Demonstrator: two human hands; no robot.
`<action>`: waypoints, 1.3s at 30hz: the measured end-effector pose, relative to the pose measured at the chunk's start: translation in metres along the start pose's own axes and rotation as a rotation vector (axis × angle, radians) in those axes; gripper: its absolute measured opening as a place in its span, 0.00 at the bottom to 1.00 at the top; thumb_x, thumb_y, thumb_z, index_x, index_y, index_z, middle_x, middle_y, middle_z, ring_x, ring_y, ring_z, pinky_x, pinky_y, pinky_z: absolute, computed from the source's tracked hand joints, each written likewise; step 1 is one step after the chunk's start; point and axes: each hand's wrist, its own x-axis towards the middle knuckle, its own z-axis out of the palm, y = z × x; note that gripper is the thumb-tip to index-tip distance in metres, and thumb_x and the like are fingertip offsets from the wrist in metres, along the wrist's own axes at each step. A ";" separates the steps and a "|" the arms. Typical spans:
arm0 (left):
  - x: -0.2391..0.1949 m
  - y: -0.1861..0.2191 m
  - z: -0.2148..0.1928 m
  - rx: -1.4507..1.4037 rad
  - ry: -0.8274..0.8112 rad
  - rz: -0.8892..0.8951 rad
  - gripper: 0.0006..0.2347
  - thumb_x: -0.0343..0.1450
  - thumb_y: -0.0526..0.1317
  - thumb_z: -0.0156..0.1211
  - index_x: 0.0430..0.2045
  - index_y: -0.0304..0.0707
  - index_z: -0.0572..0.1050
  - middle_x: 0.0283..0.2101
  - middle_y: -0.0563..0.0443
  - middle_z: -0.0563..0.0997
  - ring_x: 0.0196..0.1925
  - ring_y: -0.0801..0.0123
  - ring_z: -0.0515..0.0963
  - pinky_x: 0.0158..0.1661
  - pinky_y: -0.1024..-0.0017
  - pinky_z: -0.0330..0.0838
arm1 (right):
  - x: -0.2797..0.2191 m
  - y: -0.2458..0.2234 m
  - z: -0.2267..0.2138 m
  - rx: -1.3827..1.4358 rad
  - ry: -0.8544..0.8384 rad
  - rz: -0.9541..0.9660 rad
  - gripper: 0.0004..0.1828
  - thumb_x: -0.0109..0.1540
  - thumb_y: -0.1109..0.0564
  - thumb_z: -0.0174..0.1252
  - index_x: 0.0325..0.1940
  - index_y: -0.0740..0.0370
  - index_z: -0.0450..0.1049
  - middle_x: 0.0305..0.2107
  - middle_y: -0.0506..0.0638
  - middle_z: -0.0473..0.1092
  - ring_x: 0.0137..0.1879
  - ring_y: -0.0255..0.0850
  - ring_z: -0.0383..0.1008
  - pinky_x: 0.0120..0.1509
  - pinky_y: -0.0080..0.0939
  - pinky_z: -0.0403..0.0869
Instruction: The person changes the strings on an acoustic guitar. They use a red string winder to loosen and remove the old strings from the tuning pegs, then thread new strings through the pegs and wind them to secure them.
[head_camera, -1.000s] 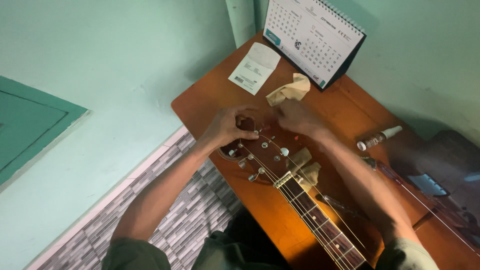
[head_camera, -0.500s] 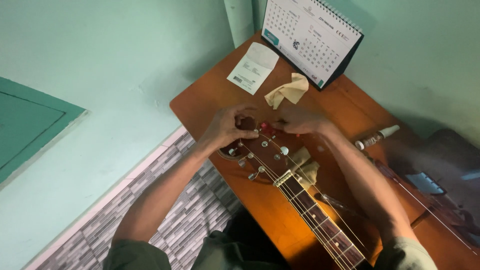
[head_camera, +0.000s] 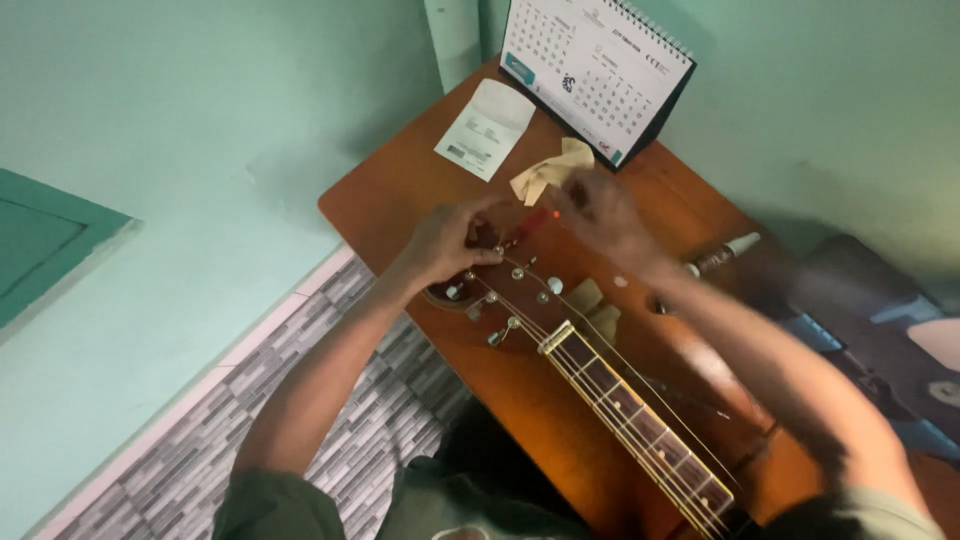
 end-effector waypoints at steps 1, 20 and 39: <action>0.000 0.004 -0.002 -0.009 -0.001 0.003 0.35 0.59 0.51 0.79 0.63 0.49 0.70 0.46 0.43 0.84 0.41 0.52 0.84 0.41 0.58 0.79 | -0.009 -0.022 -0.026 -0.008 -0.004 0.004 0.17 0.68 0.42 0.59 0.41 0.57 0.76 0.27 0.50 0.71 0.34 0.46 0.78 0.36 0.44 0.77; -0.016 -0.003 0.004 -0.192 0.124 0.051 0.33 0.60 0.42 0.79 0.61 0.49 0.71 0.49 0.45 0.82 0.48 0.54 0.79 0.50 0.62 0.71 | -0.134 -0.121 -0.019 0.673 0.223 0.785 0.09 0.59 0.56 0.60 0.27 0.64 0.74 0.14 0.50 0.59 0.18 0.36 0.60 0.19 0.34 0.62; -0.065 0.089 0.106 0.046 0.447 0.761 0.08 0.76 0.42 0.57 0.43 0.38 0.73 0.41 0.44 0.77 0.45 0.57 0.78 0.58 0.56 0.66 | -0.167 -0.133 -0.063 0.386 0.105 0.502 0.20 0.63 0.50 0.55 0.19 0.60 0.75 0.10 0.49 0.60 0.21 0.35 0.61 0.29 0.34 0.63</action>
